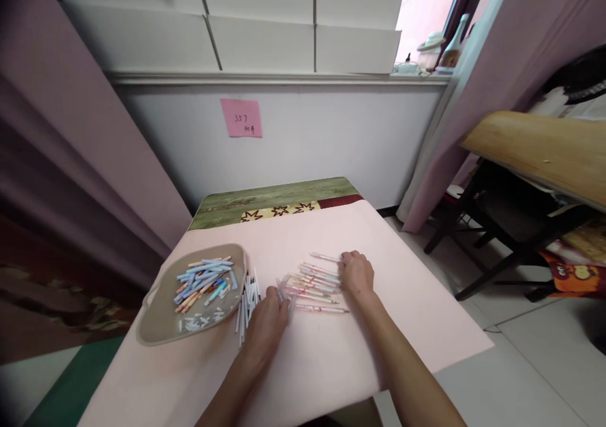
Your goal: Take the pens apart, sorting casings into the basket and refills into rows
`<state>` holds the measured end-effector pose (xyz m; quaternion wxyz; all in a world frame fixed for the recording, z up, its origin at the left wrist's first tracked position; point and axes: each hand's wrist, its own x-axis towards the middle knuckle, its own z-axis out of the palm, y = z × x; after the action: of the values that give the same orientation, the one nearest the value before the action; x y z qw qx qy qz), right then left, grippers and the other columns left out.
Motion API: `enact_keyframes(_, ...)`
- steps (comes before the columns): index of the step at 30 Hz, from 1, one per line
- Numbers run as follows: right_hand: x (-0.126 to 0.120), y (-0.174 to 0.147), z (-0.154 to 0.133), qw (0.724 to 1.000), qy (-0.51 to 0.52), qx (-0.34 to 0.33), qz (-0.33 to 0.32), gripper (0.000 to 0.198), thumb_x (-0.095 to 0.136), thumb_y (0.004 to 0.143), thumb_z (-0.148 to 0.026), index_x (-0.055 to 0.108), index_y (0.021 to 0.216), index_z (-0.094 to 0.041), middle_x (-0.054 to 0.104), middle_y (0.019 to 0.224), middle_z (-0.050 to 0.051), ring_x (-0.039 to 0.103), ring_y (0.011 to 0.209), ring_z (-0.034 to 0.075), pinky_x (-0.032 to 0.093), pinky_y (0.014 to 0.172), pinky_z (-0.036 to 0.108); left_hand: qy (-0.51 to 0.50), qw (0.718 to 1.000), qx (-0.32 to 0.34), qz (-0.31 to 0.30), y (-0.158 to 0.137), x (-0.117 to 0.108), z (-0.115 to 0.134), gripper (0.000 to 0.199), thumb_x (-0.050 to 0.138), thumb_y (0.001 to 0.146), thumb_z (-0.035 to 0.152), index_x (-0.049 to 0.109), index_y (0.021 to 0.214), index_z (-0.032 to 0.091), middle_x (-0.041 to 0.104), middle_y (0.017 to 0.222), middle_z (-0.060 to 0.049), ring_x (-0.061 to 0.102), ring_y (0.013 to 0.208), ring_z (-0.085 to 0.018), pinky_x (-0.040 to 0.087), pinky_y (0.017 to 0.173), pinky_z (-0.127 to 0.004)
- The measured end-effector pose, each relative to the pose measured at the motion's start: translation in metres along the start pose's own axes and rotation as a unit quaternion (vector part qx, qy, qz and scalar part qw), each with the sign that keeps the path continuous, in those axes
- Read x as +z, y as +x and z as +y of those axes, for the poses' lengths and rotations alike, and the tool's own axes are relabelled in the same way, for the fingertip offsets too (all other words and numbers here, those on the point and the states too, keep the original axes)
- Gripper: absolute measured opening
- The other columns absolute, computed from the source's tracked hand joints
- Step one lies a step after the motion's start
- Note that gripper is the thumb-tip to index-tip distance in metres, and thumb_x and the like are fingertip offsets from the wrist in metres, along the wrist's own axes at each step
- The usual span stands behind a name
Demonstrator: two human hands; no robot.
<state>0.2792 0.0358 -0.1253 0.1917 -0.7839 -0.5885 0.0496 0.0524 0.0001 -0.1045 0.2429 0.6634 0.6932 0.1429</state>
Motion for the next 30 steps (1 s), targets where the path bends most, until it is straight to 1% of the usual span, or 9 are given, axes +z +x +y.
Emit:
enact_keyframes(8,-0.009,-0.009,-0.005,0.999,0.038,0.019,0.002,0.02,0.049,0.087,-0.03,0.067,0.09,-0.023,0.067,0.088,0.005,0.059,0.081,0.02,0.034,0.064,0.028,-0.077,0.996,0.05,-0.003,-0.002,-0.005,-0.017,0.03,0.053,0.082,0.028,0.058,0.107,0.012,0.069,0.077,-0.013,0.064,0.076,-0.026,0.037,0.064,-0.029)
enact_keyframes(11,-0.019,-0.04,-0.026,0.973,0.228,0.031,-0.007,0.023,0.047,0.089,-0.04,0.061,0.092,-0.022,0.066,0.074,0.003,0.059,0.069,0.019,0.037,0.062,0.028,-0.139,0.989,0.045,0.034,-0.009,-0.013,-0.019,0.032,0.056,0.081,0.032,0.062,0.107,0.014,0.066,0.066,-0.006,0.062,0.068,-0.024,0.038,0.064,-0.029)
enact_keyframes(12,-0.021,-0.052,-0.036,0.941,0.334,0.011,-0.045,0.025,0.047,0.089,-0.044,0.06,0.089,-0.022,0.065,0.071,0.002,0.058,0.065,0.018,0.038,0.061,0.027,-0.186,0.98,0.047,0.049,-0.011,-0.016,-0.017,0.032,0.057,0.081,0.034,0.063,0.106,0.016,0.066,0.067,-0.006,0.062,0.068,-0.023,0.039,0.064,-0.029)
enact_keyframes(14,-0.023,-0.076,-0.059,0.833,0.526,0.004,-0.169,0.032,0.052,0.085,-0.052,0.057,0.084,-0.021,0.063,0.068,0.001,0.055,0.059,0.015,0.039,0.056,0.026,-0.335,0.94,0.044,0.049,-0.015,-0.021,-0.009,0.034,0.06,0.079,0.04,0.066,0.104,0.018,0.069,0.077,-0.007,0.063,0.073,-0.022,0.042,0.067,-0.029)
enact_keyframes(16,-0.024,-0.094,-0.078,0.735,0.623,0.018,-0.268,0.036,0.058,0.081,-0.055,0.058,0.083,-0.019,0.062,0.068,0.0,0.053,0.055,0.012,0.039,0.054,0.023,-0.508,0.861,0.021,-0.006,-0.017,-0.026,-0.001,0.037,0.064,0.077,0.044,0.067,0.103,0.017,0.071,0.088,-0.009,0.064,0.077,-0.02,0.045,0.07,-0.03)
enact_keyframes(19,-0.022,-0.108,-0.092,0.667,0.662,0.053,-0.338,0.042,0.06,0.079,-0.059,0.061,0.088,-0.017,0.059,0.063,-0.002,0.049,0.048,0.008,0.035,0.049,0.02,-0.658,0.749,-0.026,-0.078,-0.019,-0.031,0.004,0.033,0.072,0.072,0.038,0.069,0.093,0.013,0.072,0.083,-0.01,0.063,0.069,-0.016,0.046,0.064,-0.027)
enact_keyframes(23,-0.017,-0.11,-0.094,0.648,0.651,0.09,-0.384,0.056,0.051,0.079,-0.068,0.064,0.081,-0.013,0.055,0.051,-0.002,0.042,0.038,0.007,0.026,0.041,0.02,-0.706,0.701,-0.067,-0.073,-0.021,-0.032,0.0,0.024,0.078,0.065,0.03,0.068,0.079,0.013,0.07,0.075,-0.006,0.061,0.065,-0.013,0.041,0.054,-0.021)
enact_keyframes(28,-0.014,-0.11,-0.098,0.698,0.672,0.082,-0.234,0.044,0.085,0.054,-0.045,0.056,0.074,-0.018,0.054,0.057,-0.006,0.046,0.05,0.007,0.034,0.049,0.019,-0.728,0.683,-0.058,0.001,-0.021,-0.029,0.002,0.02,0.08,0.063,0.024,0.068,0.074,0.013,0.066,0.072,0.001,0.064,0.076,-0.013,0.047,0.076,-0.024)
enact_keyframes(30,-0.014,-0.11,-0.1,0.706,0.659,0.103,-0.238,0.045,0.076,0.063,-0.055,0.055,0.078,-0.019,0.055,0.058,-0.005,0.045,0.048,0.007,0.033,0.046,0.019,-0.723,0.689,-0.051,0.009,-0.022,-0.03,0.004,0.02,0.079,0.065,0.024,0.068,0.077,0.014,0.067,0.074,0.001,0.064,0.077,-0.013,0.046,0.077,-0.024)
